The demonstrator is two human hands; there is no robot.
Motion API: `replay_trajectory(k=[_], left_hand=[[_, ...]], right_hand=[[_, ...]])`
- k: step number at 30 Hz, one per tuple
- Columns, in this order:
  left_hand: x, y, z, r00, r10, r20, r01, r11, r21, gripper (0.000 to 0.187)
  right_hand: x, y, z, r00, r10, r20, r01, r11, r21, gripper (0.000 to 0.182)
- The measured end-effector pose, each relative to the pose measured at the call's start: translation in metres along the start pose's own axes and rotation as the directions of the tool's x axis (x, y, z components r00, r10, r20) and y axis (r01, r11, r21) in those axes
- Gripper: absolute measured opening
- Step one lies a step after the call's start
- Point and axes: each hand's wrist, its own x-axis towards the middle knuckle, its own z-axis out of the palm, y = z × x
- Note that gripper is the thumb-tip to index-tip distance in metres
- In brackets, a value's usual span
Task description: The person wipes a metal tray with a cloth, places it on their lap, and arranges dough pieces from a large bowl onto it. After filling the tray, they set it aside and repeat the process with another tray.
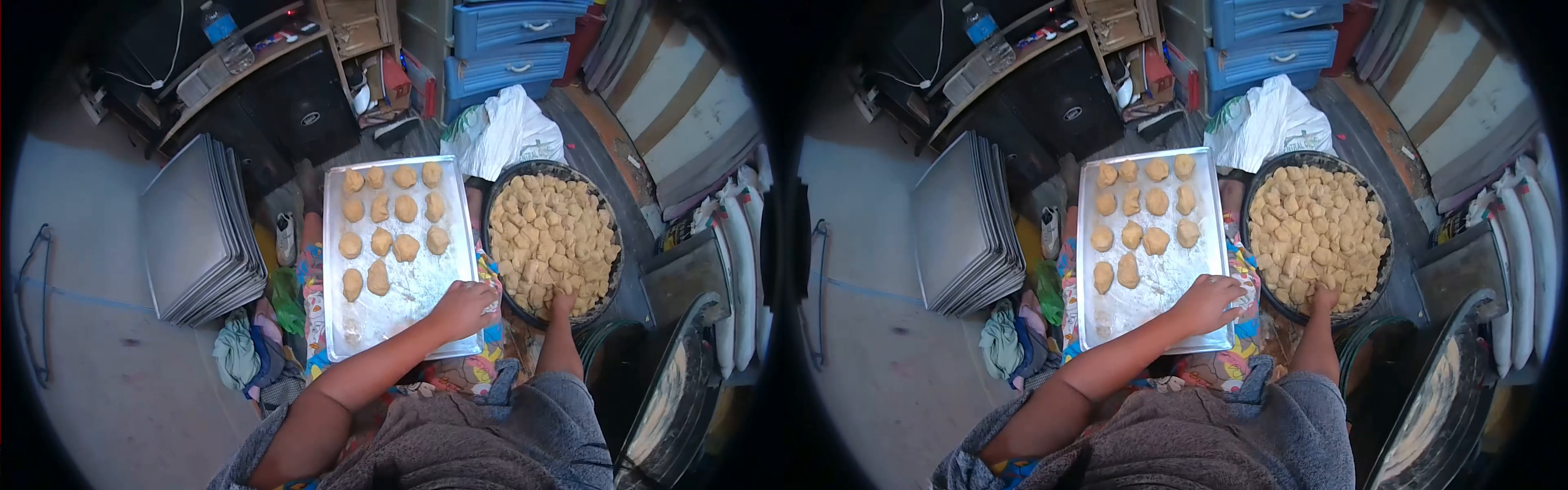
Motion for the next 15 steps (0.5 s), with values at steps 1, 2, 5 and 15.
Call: replay_trajectory(k=[1, 2, 5, 15], left_hand=[[-0.009, -0.004, -0.003, 0.998, 0.021, -0.064, -0.027, 0.994, -0.101, 0.032], [-0.016, -0.01, -0.004, 0.992, 0.037, -0.124, -0.063, 0.976, -0.208, 0.032], [-0.039, -0.02, -0.004, 0.984, -0.178, 0.001, 0.135, 0.741, -0.657, 0.035], [-0.122, -0.042, 0.018, 0.933, -0.305, 0.192, 0.093, -0.312, -0.946, 0.056]], right_hand=[[0.012, 0.001, -0.004, 1.0, -0.005, -0.01, 0.005, 1.0, 0.013, 0.063], [0.023, 0.004, -0.013, 0.999, -0.042, 0.017, 0.04, 0.996, 0.078, 0.052], [-0.038, -0.045, -0.042, 0.957, -0.239, 0.163, 0.184, 0.938, 0.294, 0.043], [-0.331, -0.098, 0.019, 0.248, -0.516, 0.82, 0.527, 0.782, 0.333, 0.035]])
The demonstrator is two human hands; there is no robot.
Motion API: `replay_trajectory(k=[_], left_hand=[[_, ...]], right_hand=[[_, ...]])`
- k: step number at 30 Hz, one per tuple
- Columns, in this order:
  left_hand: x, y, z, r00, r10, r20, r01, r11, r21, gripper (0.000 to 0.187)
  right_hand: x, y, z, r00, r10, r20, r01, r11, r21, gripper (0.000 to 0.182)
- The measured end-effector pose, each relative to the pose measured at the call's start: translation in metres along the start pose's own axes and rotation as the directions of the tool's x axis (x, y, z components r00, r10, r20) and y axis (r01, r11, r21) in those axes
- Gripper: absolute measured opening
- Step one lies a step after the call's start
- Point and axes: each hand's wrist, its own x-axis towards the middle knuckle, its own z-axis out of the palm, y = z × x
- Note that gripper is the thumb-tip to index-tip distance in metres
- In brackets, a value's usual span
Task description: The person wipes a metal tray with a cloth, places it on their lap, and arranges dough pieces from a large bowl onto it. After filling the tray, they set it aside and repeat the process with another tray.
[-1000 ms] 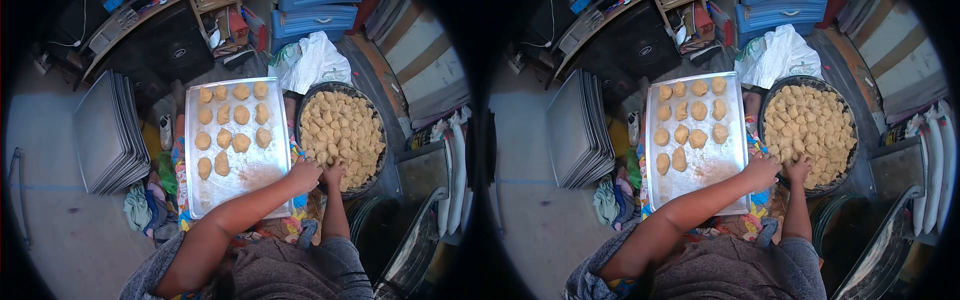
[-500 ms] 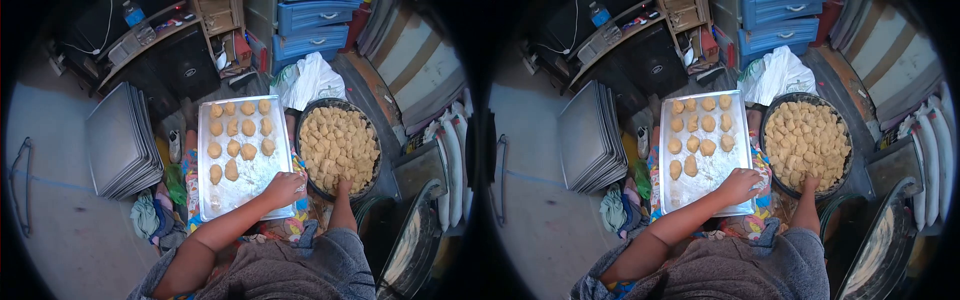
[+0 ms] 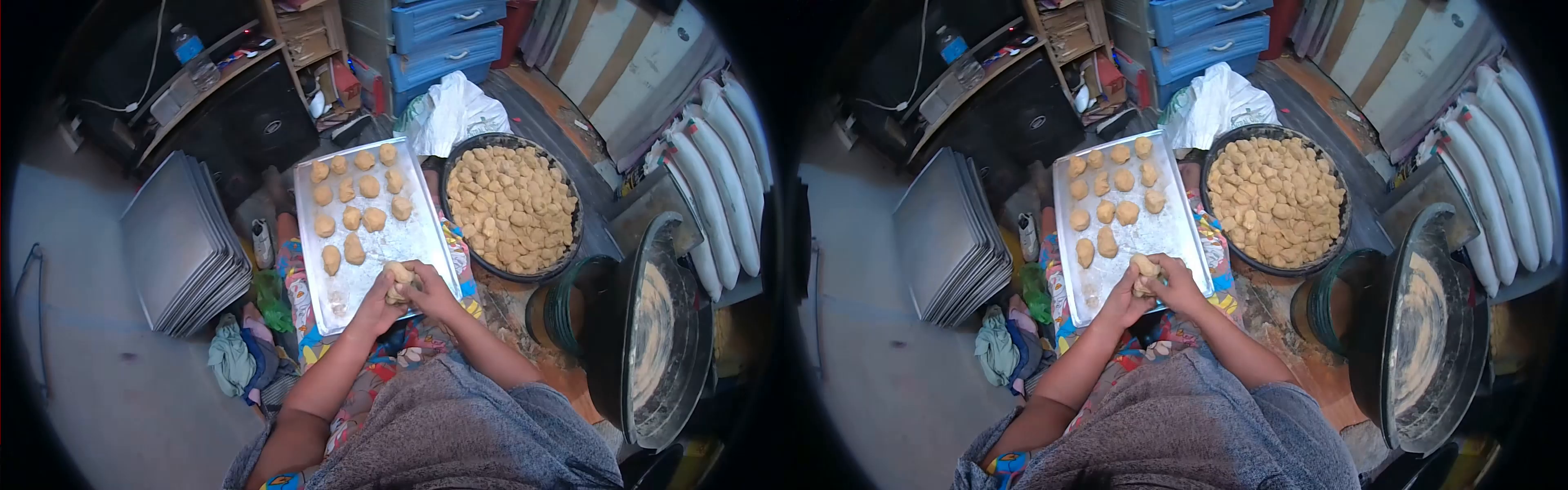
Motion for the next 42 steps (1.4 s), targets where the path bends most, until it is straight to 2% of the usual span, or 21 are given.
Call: replay_trajectory(k=[3, 4, 5, 7, 8, 10, 14, 15, 17, 20, 24, 26, 27, 29, 33, 35, 37, 38, 39, 40, 42], left_hand=[[-0.029, 0.011, -0.02, 0.993, 0.047, -0.108, -0.035, 0.993, 0.113, 0.038], [-0.04, 0.015, -0.024, 0.987, 0.073, -0.142, -0.052, 0.988, 0.142, 0.036], [-0.047, 0.018, -0.028, 0.98, 0.097, -0.174, -0.067, 0.983, 0.169, 0.035], [-0.056, 0.021, -0.035, 0.962, 0.134, -0.239, -0.092, 0.979, 0.181, 0.032], [-0.058, 0.021, -0.039, 0.947, 0.144, -0.286, -0.118, 0.987, 0.105, 0.031], [-0.059, 0.021, -0.048, 0.943, 0.128, -0.307, -0.148, 0.988, -0.042, 0.031], [-0.06, 0.022, -0.049, 0.94, 0.197, -0.28, -0.224, 0.972, -0.068, 0.032], [-0.059, 0.023, -0.05, 0.932, 0.21, -0.295, -0.237, 0.97, -0.06, 0.031], [-0.057, 0.023, -0.049, 0.926, 0.217, -0.309, -0.245, 0.968, -0.055, 0.03], [-0.051, 0.027, -0.046, 0.923, 0.226, -0.312, -0.224, 0.974, 0.044, 0.03], [-0.044, 0.029, -0.031, 0.928, 0.219, -0.3, -0.193, 0.975, 0.115, 0.03], [-0.038, 0.03, -0.033, 0.922, 0.234, -0.308, -0.189, 0.967, 0.169, 0.029], [-0.037, 0.032, -0.027, 0.921, 0.235, -0.31, -0.191, 0.967, 0.167, 0.029], [-0.036, 0.035, -0.016, 0.919, 0.265, -0.292, -0.237, 0.963, 0.126, 0.03], [-0.034, 0.035, -0.014, 0.945, 0.237, -0.224, -0.183, 0.954, 0.236, 0.035], [-0.032, 0.035, -0.017, 0.946, 0.243, -0.214, -0.185, 0.948, 0.259, 0.034], [-0.027, 0.033, -0.026, 0.901, 0.31, -0.304, -0.091, 0.82, 0.566, 0.032], [-0.026, 0.029, -0.033, 0.901, 0.308, -0.305, -0.09, 0.821, 0.564, 0.032], [-0.024, 0.024, -0.042, 0.837, 0.529, -0.138, -0.132, 0.44, 0.888, 0.032], [-0.026, 0.025, -0.042, 0.762, 0.637, 0.117, -0.109, -0.052, 0.993, 0.033], [-0.031, 0.028, -0.028, 0.778, 0.619, 0.105, 0.016, -0.187, 0.982, 0.034]], right_hand=[[0.02, 0.011, 0.014, 0.965, 0.224, 0.134, -0.26, 0.844, 0.468, 0.023], [0.026, 0.001, 0.009, 0.943, 0.288, 0.17, -0.334, 0.806, 0.49, 0.021], [0.035, 0.001, 0.014, 0.969, 0.242, 0.053, -0.235, 0.829, 0.508, 0.024], [0.052, -0.008, 0.016, 0.945, -0.053, -0.322, 0.085, 0.993, 0.086, 0.03], [0.058, -0.003, 0.018, 0.947, -0.053, -0.318, 0.084, 0.993, 0.084, 0.03], [0.069, 0.006, 0.022, 0.93, -0.306, -0.202, 0.158, 0.832, -0.531, 0.038], [0.051, -0.007, 0.04, 0.999, -0.009, 0.042, 0.038, 0.629, -0.777, 0.045], [0.053, -0.001, 0.041, 0.999, -0.008, 0.047, 0.042, 0.627, -0.778, 0.045], [0.06, 0.023, 0.043, 0.897, -0.44, -0.046, 0.26, 0.608, -0.75, 0.047], [0.07, 0.052, 0.044, 0.974, -0.223, 0.05, 0.209, 0.782, -0.586, 0.047], [0.063, 0.001, 0.039, 0.988, -0.127, 0.088, 0.148, 0.619, -0.771, 0.053], [0.058, -0.014, 0.042, 0.984, -0.169, 0.061, 0.175, 0.823, -0.54, 0.057], [0.055, -0.015, 0.042, 0.984, -0.168, 0.064, 0.176, 0.823, -0.54, 0.057], [0.047, -0.015, 0.039, 0.894, -0.182, 0.408, 0.202, 0.979, -0.006, 0.058], [0.049, -0.006, 0.018, 0.99, -0.02, 0.138, 0.011, 0.998, 0.064, 0.044], [0.057, 0.004, 0.01, 0.952, -0.213, -0.221, 0.195, 0.976, -0.099, 0.038], [0.056, -0.005, 0.005, 0.898, -0.261, -0.355, 0.145, 0.936, -0.321, 0.039], [0.054, 0.007, 0.004, 0.898, -0.259, -0.355, 0.143, 0.936, -0.322, 0.039], [0.052, 0.026, 0.004, 0.914, -0.33, -0.235, 0.134, 0.793, -0.594, 0.04], [0.05, 0.032, 0.006, 0.927, -0.362, -0.098, 0.139, 0.573, -0.808, 0.04], [0.049, 0.038, 0.007, 0.939, -0.327, -0.106, 0.121, 0.605, -0.787, 0.038]])
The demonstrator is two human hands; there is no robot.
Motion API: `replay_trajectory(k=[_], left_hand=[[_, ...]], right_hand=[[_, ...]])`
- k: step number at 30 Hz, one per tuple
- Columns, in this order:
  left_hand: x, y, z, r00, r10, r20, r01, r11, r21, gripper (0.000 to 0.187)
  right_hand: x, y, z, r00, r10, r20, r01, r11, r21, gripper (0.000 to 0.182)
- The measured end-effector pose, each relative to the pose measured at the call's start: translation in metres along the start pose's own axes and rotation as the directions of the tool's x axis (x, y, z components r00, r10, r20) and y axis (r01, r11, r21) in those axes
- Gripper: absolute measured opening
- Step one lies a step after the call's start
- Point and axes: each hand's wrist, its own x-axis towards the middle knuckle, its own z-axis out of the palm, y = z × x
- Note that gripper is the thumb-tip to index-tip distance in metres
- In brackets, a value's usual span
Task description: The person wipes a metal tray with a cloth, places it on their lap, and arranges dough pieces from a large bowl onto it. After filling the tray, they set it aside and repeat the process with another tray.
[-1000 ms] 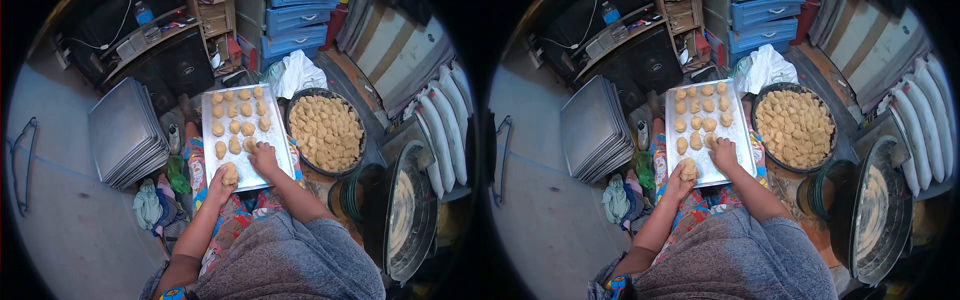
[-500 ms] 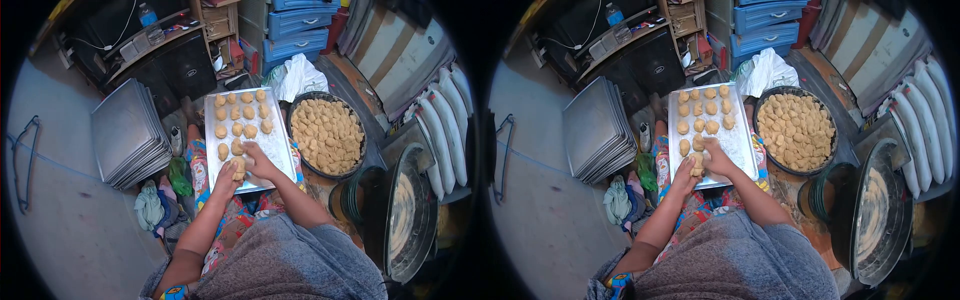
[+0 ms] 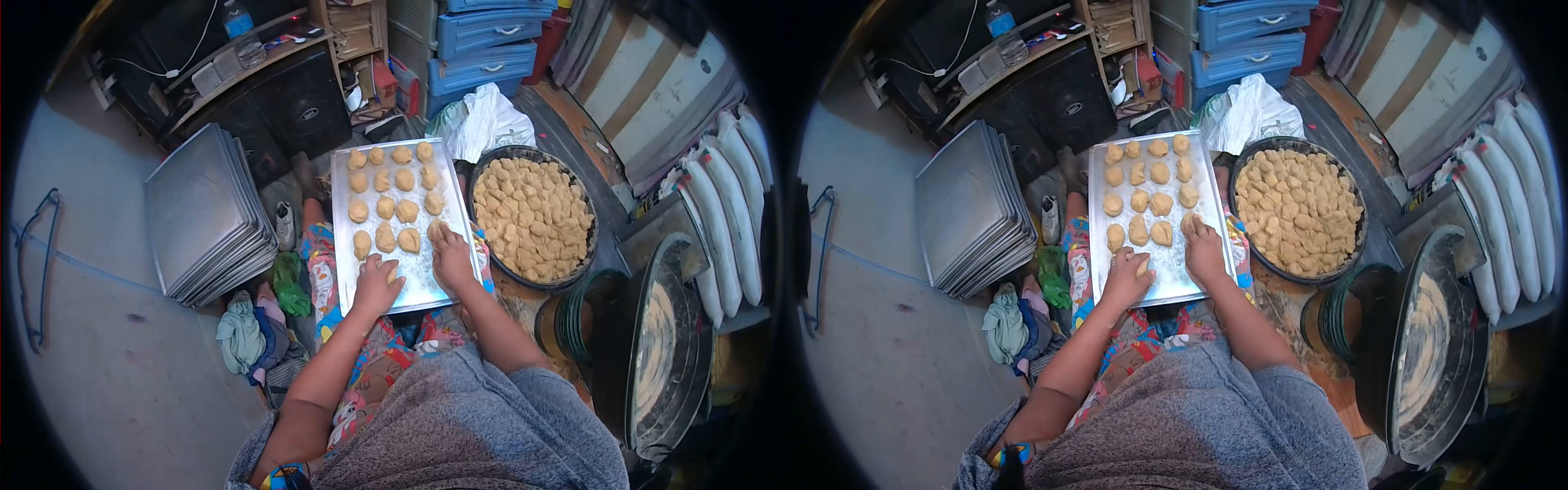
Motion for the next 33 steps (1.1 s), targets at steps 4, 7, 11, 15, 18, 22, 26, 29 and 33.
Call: replay_trajectory(k=[4, 7, 11, 15, 18, 22, 26, 29, 33], left_hand=[[0.019, 0.02, -0.008, 0.995, 0.034, -0.094, -0.006, 0.958, 0.285, 0.034], [0.054, -0.003, 0.001, 0.988, 0.058, -0.14, 0.001, 0.923, 0.384, 0.039], [0.07, -0.01, -0.003, 0.999, -0.017, 0.038, -0.002, 0.889, 0.457, 0.023], [0.062, -0.017, 0.004, 0.996, 0.085, -0.04, -0.056, 0.881, 0.47, 0.013], [0.055, -0.015, 0.005, 0.993, 0.086, -0.082, -0.043, 0.905, 0.422, 0.015], [0.05, -0.011, 0.009, 0.994, 0.065, -0.086, -0.025, 0.917, 0.399, 0.017], [0.045, -0.01, 0.008, 0.98, 0.018, -0.197, 0.035, 0.964, 0.262, 0.029], [0.033, -0.021, 0.004, 0.878, -0.028, -0.478, 0.142, 0.968, 0.204, 0.033], [0.025, -0.058, -0.016, 0.98, -0.084, -0.18, 0.094, 0.995, 0.044, 0.037]], right_hand=[[0.004, -0.003, -0.002, 0.997, 0.076, 0.007, -0.076, 0.98, 0.182, 0.031], [0.007, -0.002, 0.003, 0.99, 0.133, -0.038, -0.121, 0.966, 0.23, 0.027], [0.01, 0.003, 0.008, 0.991, 0.125, -0.05, -0.112, 0.973, 0.204, 0.027], [0.01, 0.0, 0.007, 0.992, 0.124, -0.036, -0.115, 0.976, 0.183, 0.029], [0.01, 0.0, 0.01, 0.992, 0.121, -0.015, -0.118, 0.983, 0.138, 0.03], [0.011, -0.015, 0.0, 0.993, 0.106, -0.044, -0.105, 0.994, 0.03, 0.03], [0.002, -0.048, -0.016, 0.996, -0.087, 0.002, 0.083, 0.959, 0.27, 0.029], [-0.015, -0.077, -0.017, 0.956, -0.234, 0.176, 0.114, 0.851, 0.512, 0.036], [-0.028, -0.083, -0.002, 0.927, -0.262, 0.268, 0.142, 0.907, 0.396, 0.044]])
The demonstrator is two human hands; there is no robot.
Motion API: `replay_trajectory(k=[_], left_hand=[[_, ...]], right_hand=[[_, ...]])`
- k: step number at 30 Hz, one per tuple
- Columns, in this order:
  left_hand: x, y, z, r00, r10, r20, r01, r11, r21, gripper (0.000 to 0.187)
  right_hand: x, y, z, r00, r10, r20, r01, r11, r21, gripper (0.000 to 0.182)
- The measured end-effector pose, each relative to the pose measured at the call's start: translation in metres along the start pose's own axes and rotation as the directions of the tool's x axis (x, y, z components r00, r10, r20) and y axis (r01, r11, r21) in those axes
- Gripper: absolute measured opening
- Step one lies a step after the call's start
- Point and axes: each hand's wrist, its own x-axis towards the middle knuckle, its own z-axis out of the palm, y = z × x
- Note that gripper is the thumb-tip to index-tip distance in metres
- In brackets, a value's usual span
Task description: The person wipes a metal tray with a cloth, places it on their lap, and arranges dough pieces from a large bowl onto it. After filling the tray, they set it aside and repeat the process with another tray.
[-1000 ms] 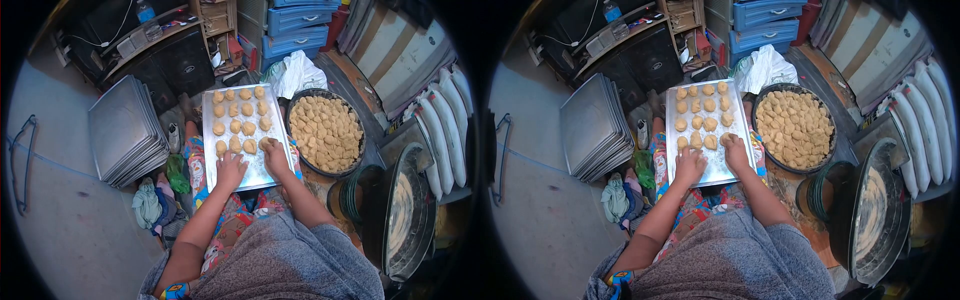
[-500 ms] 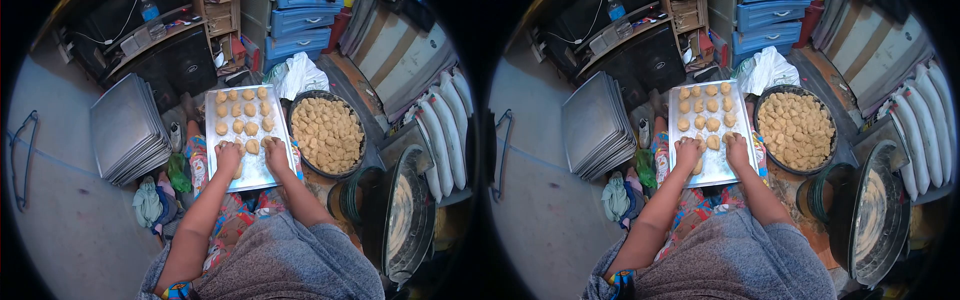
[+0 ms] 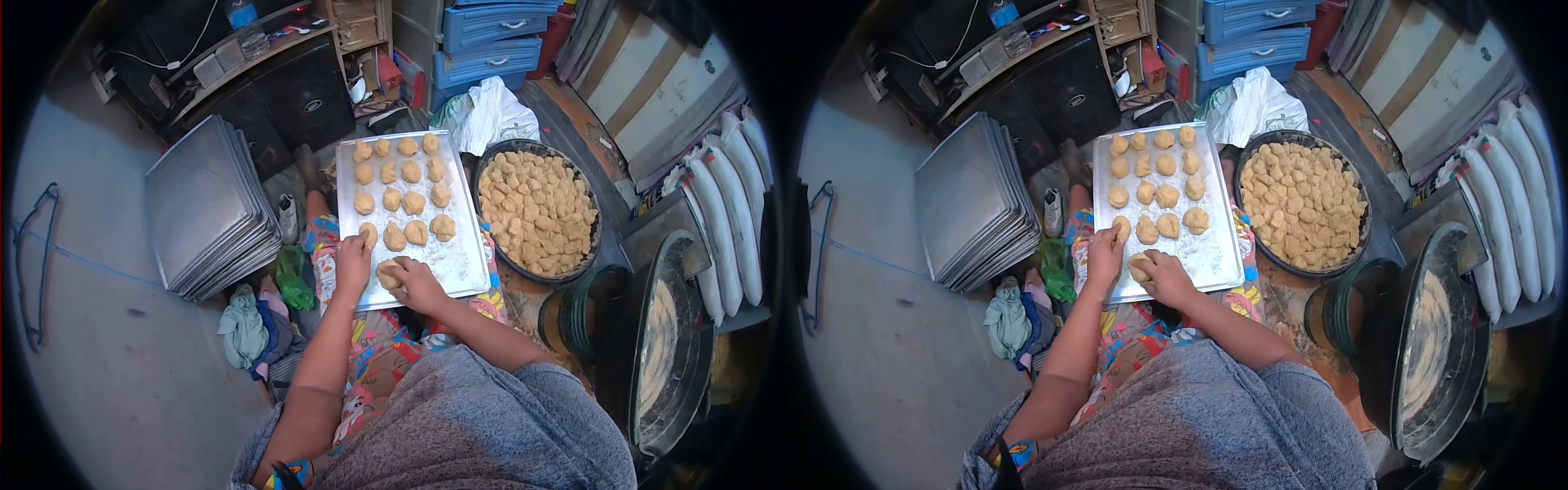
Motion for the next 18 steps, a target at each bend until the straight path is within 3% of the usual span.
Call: replay_trajectory(k=[2, 4, 5, 7, 8, 10, 11, 12, 13, 14, 16, 17, 18], left_hand=[[0.0, -0.004, -0.005, 0.999, 0.032, 0.02, -0.031, 0.999, -0.007, 0.037], [-0.002, 0.007, -0.014, 0.997, -0.071, 0.023, 0.074, 0.982, -0.171, 0.037], [-0.004, 0.01, -0.017, 0.997, -0.067, 0.025, 0.07, 0.984, -0.165, 0.037], [-0.018, 0.015, -0.018, 0.995, -0.081, -0.06, 0.066, 0.973, -0.219, 0.038], [-0.026, 0.016, -0.016, 0.996, -0.074, -0.056, 0.061, 0.974, -0.217, 0.038], [-0.044, 0.019, -0.011, 0.994, -0.018, 0.107, 0.055, 0.933, -0.355, 0.039], [-0.05, 0.021, -0.011, 0.994, -0.014, 0.111, 0.053, 0.934, -0.354, 0.039], [-0.055, 0.027, -0.015, 0.988, 0.13, 0.08, -0.115, 0.979, -0.168, 0.038], [-0.057, 0.03, -0.018, 0.958, 0.275, 0.078, -0.278, 0.96, 0.027, 0.036], [-0.057, 0.026, -0.017, 0.957, 0.278, 0.083, -0.281, 0.959, 0.03, 0.036], [-0.055, 0.018, -0.014, 0.994, 0.088, 0.069, -0.086, 0.996, -0.034, 0.032], [-0.055, 0.015, -0.016, 0.997, 0.0, 0.079, 0.004, 0.998, -0.055, 0.036], [-0.054, 0.02, -0.022, 0.996, 0.01, 0.085, -0.006, 0.999, -0.051, 0.036]], right_hand=[[0.005, 0.003, 0.004, 0.997, 0.045, 0.061, -0.046, 0.999, 0.025, 0.044], [0.011, -0.01, -0.003, 0.964, 0.234, 0.126, -0.245, 0.966, 0.082, 0.038], [0.012, -0.01, 0.0, 0.965, 0.233, 0.122, -0.244, 0.966, 0.087, 0.038], [0.01, -0.004, 0.008, 0.951, 0.307, 0.039, -0.301, 0.891, 0.339, 0.035], [0.009, 0.002, 0.013, 0.95, 0.31, 0.033, -0.302, 0.89, 0.342, 0.035], [0.004, 0.02, 0.024, 0.907, 0.399, 0.133, -0.334, 0.492, 0.804, 0.036], [0.002, 0.032, 0.024, 0.887, 0.417, 0.196, -0.385, 0.436, 0.814, 0.039], [-0.001, 0.039, 0.022, 0.887, 0.418, 0.194, -0.382, 0.434, 0.816, 0.039], [-0.003, 0.045, 0.021, 0.917, 0.396, -0.054, -0.274, 0.719, 0.639, 0.04], [-0.005, 0.049, 0.023, 0.916, 0.289, -0.279, -0.178, 0.915, 0.363, 0.04], [-0.005, 0.026, 0.003, 0.881, 0.368, -0.296, -0.204, 0.862, 0.464, 0.041], [-0.005, 0.011, -0.01, 0.893, 0.345, -0.289, -0.232, 0.904, 0.36, 0.04], [-0.005, 0.004, -0.016, 0.904, 0.324, -0.28, -0.257, 0.933, 0.252, 0.039]])
